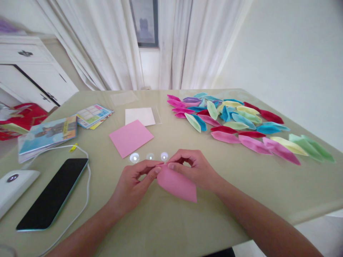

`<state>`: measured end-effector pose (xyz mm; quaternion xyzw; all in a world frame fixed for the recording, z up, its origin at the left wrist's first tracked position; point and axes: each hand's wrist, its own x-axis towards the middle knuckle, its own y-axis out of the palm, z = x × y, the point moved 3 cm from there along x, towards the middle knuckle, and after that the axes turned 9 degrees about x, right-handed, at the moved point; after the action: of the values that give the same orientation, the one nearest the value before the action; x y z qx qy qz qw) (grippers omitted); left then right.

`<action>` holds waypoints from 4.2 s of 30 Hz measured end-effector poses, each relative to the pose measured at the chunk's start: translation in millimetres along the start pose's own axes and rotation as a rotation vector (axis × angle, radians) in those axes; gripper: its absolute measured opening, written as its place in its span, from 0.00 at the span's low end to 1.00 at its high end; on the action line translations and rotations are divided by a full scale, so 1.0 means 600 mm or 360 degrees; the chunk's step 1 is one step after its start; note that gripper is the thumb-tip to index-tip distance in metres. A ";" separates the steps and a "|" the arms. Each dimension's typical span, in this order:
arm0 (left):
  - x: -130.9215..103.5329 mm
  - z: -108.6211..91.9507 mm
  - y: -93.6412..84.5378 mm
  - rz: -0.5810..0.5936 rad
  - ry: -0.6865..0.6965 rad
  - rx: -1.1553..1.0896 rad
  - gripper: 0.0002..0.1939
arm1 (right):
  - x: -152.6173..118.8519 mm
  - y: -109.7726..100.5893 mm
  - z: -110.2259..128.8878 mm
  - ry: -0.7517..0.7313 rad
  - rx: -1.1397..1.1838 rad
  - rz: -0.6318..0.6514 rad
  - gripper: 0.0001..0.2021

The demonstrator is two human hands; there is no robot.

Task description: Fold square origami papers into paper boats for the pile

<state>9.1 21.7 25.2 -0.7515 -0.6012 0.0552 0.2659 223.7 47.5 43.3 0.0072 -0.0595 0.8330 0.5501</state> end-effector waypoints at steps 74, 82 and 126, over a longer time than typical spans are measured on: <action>0.006 0.011 -0.008 -0.0166 0.0009 0.0087 0.07 | -0.003 0.008 0.007 -0.0110 -0.0177 0.0105 0.10; 0.003 0.007 -0.011 -0.0178 -0.0007 0.0067 0.05 | -0.003 0.008 0.004 -0.0096 -0.0074 -0.0023 0.04; 0.013 0.019 0.007 0.0220 -0.0377 -0.0242 0.11 | 0.008 -0.018 0.001 -0.0148 0.0134 -0.0165 0.19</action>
<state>10.3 32.3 15.2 -0.7973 -0.5777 0.1160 0.1309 231.5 56.1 45.1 0.0720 -0.0495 0.8040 0.5882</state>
